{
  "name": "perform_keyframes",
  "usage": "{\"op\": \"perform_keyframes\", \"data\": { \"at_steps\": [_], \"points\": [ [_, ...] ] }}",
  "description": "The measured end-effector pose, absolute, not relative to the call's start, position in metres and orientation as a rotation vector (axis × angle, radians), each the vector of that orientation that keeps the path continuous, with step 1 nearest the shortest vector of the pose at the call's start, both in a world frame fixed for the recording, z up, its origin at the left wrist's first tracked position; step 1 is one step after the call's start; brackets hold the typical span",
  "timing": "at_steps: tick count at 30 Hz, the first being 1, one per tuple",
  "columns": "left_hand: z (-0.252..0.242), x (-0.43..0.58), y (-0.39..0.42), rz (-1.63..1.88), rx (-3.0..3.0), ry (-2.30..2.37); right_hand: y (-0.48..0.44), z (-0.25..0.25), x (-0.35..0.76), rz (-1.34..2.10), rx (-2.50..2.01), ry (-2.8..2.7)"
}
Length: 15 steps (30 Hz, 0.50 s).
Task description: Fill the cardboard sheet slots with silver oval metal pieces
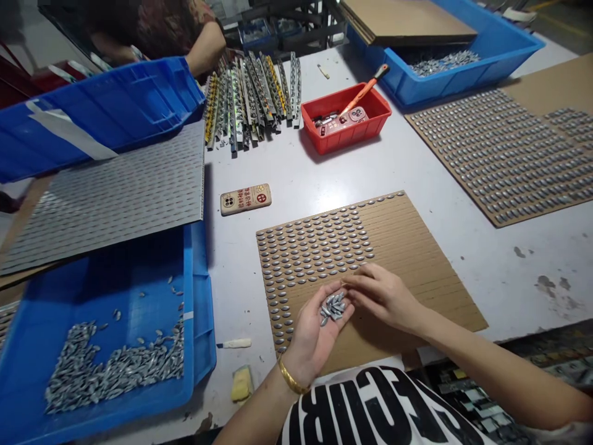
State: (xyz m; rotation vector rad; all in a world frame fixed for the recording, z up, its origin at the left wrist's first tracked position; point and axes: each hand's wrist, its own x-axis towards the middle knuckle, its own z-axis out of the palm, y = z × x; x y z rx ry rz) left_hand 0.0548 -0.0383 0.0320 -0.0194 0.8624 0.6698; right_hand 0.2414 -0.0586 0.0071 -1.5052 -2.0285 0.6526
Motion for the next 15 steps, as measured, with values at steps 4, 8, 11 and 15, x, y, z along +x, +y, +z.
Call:
{"op": "perform_keyframes", "data": {
  "at_steps": [4,8,11,15],
  "points": [
    [0.030,0.057,-0.040,0.683,0.009,0.822,-0.060,0.012,0.230,0.702,-1.416,-2.022],
    [0.027,0.058,-0.042,0.662,0.022,0.851,-0.065,0.009,0.226,0.684,-1.401,-2.082],
    [0.026,0.059,-0.042,0.655,0.014,0.868,-0.070,0.007,0.222,0.572,-1.421,-2.205],
    [0.026,0.061,-0.042,0.643,0.055,0.806,-0.074,0.007,0.221,0.392,-1.432,-2.345]
  ]
}}
